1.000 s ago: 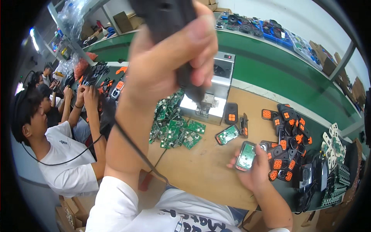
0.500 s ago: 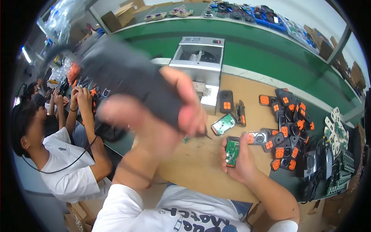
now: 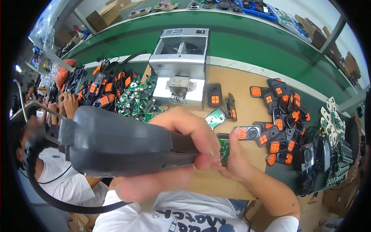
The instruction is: Assembling electronic components onto circuit boards and into housings using a handheld tool.
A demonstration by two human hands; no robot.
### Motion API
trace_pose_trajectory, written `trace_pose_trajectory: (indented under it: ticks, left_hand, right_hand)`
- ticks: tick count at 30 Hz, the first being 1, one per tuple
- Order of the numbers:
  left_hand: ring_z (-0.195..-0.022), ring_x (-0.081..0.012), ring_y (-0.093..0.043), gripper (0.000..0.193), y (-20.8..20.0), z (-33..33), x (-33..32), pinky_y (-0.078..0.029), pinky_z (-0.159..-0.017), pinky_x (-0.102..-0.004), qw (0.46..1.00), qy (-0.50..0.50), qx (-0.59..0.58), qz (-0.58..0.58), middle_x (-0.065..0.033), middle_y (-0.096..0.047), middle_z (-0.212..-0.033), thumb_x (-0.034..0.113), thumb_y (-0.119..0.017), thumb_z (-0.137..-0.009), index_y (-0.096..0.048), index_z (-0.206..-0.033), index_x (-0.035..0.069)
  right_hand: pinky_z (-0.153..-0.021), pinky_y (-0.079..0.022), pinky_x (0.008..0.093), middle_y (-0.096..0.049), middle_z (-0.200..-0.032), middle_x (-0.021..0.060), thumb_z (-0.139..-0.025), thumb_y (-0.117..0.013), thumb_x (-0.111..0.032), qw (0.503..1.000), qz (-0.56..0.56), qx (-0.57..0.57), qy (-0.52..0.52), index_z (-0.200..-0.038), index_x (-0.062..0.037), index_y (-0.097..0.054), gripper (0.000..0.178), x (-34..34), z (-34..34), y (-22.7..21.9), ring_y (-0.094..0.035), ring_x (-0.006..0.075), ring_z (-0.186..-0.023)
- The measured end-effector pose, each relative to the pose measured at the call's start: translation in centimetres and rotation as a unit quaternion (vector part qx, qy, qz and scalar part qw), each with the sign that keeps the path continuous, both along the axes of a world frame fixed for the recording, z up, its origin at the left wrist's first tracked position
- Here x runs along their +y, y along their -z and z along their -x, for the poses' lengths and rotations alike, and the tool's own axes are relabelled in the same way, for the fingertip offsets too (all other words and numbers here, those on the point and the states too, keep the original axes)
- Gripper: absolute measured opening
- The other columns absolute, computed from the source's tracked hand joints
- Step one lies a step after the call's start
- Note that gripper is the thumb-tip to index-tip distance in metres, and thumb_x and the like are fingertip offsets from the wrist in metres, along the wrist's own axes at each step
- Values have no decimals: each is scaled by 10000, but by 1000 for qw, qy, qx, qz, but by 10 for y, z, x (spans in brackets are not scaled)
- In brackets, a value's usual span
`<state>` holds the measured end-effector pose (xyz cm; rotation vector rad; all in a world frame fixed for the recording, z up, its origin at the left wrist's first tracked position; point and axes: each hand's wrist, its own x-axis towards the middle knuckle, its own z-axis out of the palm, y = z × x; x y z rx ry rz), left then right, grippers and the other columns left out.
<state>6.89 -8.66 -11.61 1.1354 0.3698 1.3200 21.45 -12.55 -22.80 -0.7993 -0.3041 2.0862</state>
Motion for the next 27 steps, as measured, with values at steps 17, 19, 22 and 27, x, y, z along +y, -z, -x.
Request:
trace_pose_trajectory:
  ticks: [17, 19, 22, 27]
  left_hand:
    - [-868, -184, -567, 274, 1, 20, 4, -462, -839, -333, 980, 175, 43, -87, -113, -572, -967, 41, -571, -843, -483, -1100, 1]
    - [-612, -209, -566, 649, -10, 10, -8, -456, -603, -379, 995, 9, 100, 20, -63, -594, -755, 621, -642, -681, -550, -947, 37]
    - [-527, -215, -565, 813, -4, 2, 3, -452, -514, -391, 999, -13, 22, -42, -46, -600, -682, 813, -661, -636, -567, -904, 52]
    - [-517, -209, -564, 806, -2, -2, 2, -447, -486, -398, 999, -18, -1, -43, -43, -597, -676, 811, -665, -629, -555, -892, 57]
  right_hand:
    - [-497, -298, 264, -430, -680, 15, -906, -317, -739, 997, 73, 9, 30, -955, -126, -508, 644, 5, -4, -9, -382, 132, -535]
    - [-496, -298, 263, -429, -681, 16, -906, -314, -738, 997, 73, 0, 19, -963, -123, -504, 646, 5, -1, -10, -383, 134, -534]
    - [-491, -299, 265, -429, -686, 22, -905, -305, -740, 998, 51, 5, 20, -971, -117, -489, 653, 5, -1, -6, -391, 142, -536]
    - [-498, -305, 275, -427, -703, 31, -915, -285, -729, 1000, 21, 2, -9, -959, -112, -469, 645, 8, -5, -10, -393, 146, -541]
